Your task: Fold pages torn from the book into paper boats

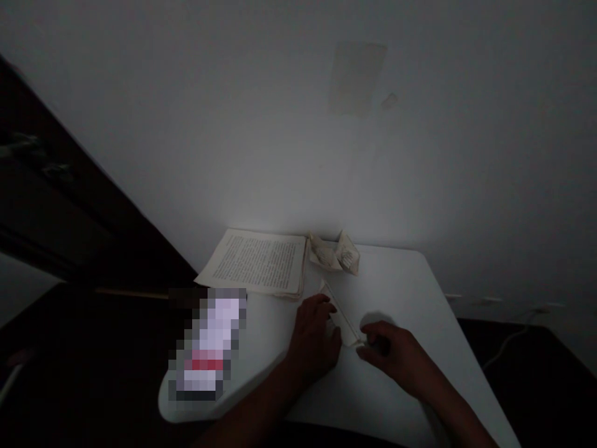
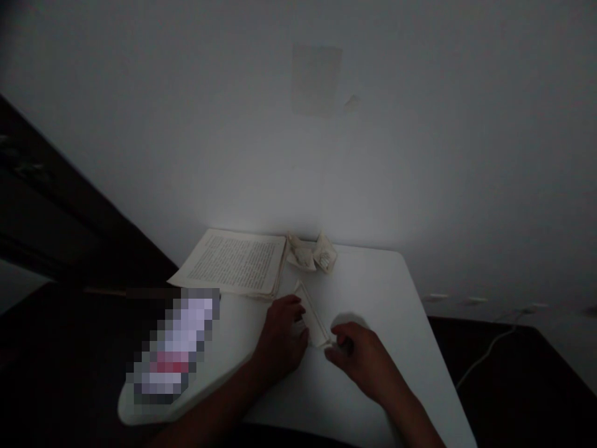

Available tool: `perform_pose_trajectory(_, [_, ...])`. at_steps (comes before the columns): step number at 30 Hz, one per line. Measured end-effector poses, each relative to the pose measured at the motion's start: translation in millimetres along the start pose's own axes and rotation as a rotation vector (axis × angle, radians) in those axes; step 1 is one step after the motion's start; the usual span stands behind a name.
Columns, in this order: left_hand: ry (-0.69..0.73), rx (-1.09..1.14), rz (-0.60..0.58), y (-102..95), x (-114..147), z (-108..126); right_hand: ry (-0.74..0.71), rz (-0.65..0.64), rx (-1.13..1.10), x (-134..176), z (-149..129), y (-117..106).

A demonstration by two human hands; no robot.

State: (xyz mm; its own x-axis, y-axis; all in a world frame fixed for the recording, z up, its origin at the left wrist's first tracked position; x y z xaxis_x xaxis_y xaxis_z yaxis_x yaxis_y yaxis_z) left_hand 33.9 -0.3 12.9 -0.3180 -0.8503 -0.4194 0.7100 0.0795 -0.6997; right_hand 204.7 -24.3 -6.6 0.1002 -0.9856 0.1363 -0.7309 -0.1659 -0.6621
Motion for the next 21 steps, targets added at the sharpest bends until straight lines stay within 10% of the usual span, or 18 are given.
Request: perform_pose_trajectory(21, [0.023,-0.321,-0.209,25.8,-0.6,-7.5,-0.031,0.012,-0.058,-36.2,-28.5,2.8])
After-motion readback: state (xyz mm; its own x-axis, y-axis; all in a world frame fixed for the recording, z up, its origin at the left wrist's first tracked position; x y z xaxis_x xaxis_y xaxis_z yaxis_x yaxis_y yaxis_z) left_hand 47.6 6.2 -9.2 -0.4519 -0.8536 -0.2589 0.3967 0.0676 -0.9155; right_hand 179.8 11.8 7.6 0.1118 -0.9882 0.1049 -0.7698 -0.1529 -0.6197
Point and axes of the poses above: each hand's wrist, its own x-axis away from the middle knuckle, its own y-axis out of the palm, z = x × y, the point moved 6 cm from there along -x, towards the middle knuckle, and after that the axes turned 5 degrees about -x, right-handed, at the moved point
